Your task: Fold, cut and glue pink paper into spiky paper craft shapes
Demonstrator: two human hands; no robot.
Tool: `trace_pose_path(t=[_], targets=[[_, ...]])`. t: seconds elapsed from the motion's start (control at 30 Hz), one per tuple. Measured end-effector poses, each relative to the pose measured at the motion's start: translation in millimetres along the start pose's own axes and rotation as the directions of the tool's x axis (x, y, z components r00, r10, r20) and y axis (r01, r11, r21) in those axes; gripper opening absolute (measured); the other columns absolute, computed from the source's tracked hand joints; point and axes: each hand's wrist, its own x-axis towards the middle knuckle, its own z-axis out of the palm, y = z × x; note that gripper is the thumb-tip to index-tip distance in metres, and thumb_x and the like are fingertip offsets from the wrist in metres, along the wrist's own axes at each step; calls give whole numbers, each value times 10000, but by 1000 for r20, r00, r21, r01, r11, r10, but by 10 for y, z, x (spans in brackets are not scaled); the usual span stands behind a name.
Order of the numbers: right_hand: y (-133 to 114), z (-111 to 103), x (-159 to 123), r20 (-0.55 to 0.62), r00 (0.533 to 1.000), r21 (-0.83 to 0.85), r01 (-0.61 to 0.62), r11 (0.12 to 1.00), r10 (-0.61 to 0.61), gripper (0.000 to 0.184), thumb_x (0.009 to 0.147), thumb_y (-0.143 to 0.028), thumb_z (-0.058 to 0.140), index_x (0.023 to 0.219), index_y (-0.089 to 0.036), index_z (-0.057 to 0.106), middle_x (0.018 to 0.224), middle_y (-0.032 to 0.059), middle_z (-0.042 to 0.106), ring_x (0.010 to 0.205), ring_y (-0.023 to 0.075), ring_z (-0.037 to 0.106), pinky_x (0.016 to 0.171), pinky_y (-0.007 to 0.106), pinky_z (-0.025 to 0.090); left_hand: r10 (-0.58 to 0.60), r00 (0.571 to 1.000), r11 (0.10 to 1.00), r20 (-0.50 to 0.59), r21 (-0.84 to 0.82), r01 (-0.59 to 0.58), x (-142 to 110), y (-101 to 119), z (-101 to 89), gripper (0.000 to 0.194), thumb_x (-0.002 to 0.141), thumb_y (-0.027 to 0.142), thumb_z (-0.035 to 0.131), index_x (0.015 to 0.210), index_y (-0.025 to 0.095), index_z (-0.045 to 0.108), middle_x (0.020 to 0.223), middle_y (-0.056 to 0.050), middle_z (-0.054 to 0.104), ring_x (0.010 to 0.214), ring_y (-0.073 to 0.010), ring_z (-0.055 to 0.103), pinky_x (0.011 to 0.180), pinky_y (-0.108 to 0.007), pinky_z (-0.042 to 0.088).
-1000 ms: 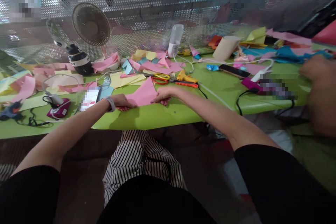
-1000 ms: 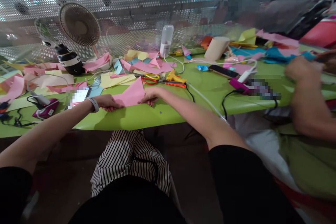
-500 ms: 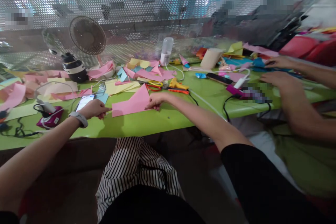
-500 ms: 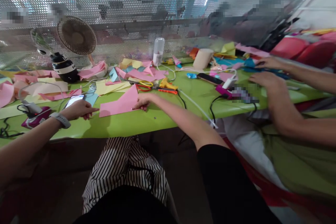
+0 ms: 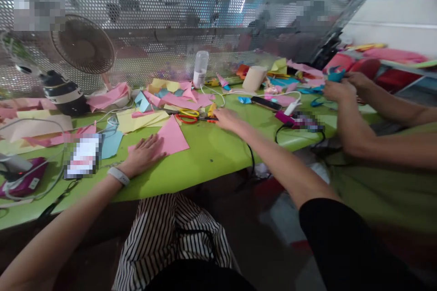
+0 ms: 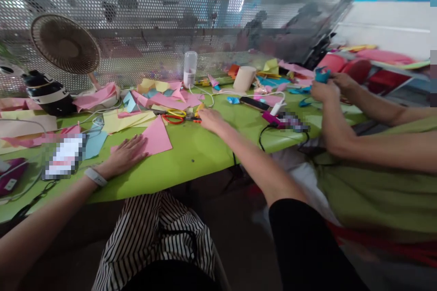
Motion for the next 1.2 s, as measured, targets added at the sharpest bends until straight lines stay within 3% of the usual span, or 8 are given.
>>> trace_pose_path(t=[0.1,0.23,0.33,0.47,0.57,0.7,0.93,1.2], targets=[[144,22,44,60,998,-33,-10,999,12,322,775,-117,668,1096,-146,658,1221,198,633,1209,355,526,979,399,429,0,1000,1000,-5,-10,0,0,8,24,729,988,612,253,1567,169,278,1632,-114,234,1520,-259,189,1223,-490,172],[105,20,108,111,994,-43,-4,999,9,334,718,-181,741,1038,-146,652,1174,199,642,1170,382,533,990,446,415,-7,1000,1000,-16,-5,7,4,18,37,723,983,624,278,1563,193,295,1627,-100,257,1513,-261,214,1220,-485,187],[116,-33,70,126,990,1,-57,998,56,321,707,-240,759,994,-169,633,1078,170,668,1075,369,579,882,417,459,-7,999,1000,-38,14,8,13,13,55,711,982,613,308,1562,202,302,1620,-101,277,1506,-270,238,1215,-484,207],[269,-93,-155,99,968,60,-238,969,231,269,760,-322,721,952,-183,592,934,164,669,896,361,631,705,389,451,36,994,998,-101,64,-30,18,5,72,669,996,565,323,1562,210,295,1620,-93,289,1516,-262,208,1236,-510,82],[371,-68,-360,74,957,61,-285,957,280,265,804,-356,683,978,-188,575,927,155,670,847,338,632,668,370,432,69,986,995,-150,77,-58,21,5,67,649,1006,539,312,1564,208,286,1620,-89,296,1517,-239,211,1243,-487,39],[272,72,-469,11,982,191,-186,964,187,242,824,-269,632,1047,-202,567,1035,108,692,903,276,635,720,320,440,74,989,996,-128,56,-68,29,11,50,635,1012,508,316,1564,196,285,1615,-90,306,1515,-245,214,1242,-487,92],[-75,263,-292,-78,997,259,10,966,11,253,776,-171,588,1027,-198,600,1092,86,692,965,245,625,775,288,430,117,992,991,-54,65,-113,29,20,23,617,1019,496,305,1562,203,293,1622,-76,282,1521,-241,185,1240,-474,124],[-32,243,-235,-171,983,345,-9,939,72,268,768,-163,589,1033,-193,614,1053,77,703,926,233,629,786,286,435,128,991,990,-38,55,-126,55,-14,63,629,1021,521,270,1557,196,310,1621,-79,280,1516,-235,206,1240,-465,134]])
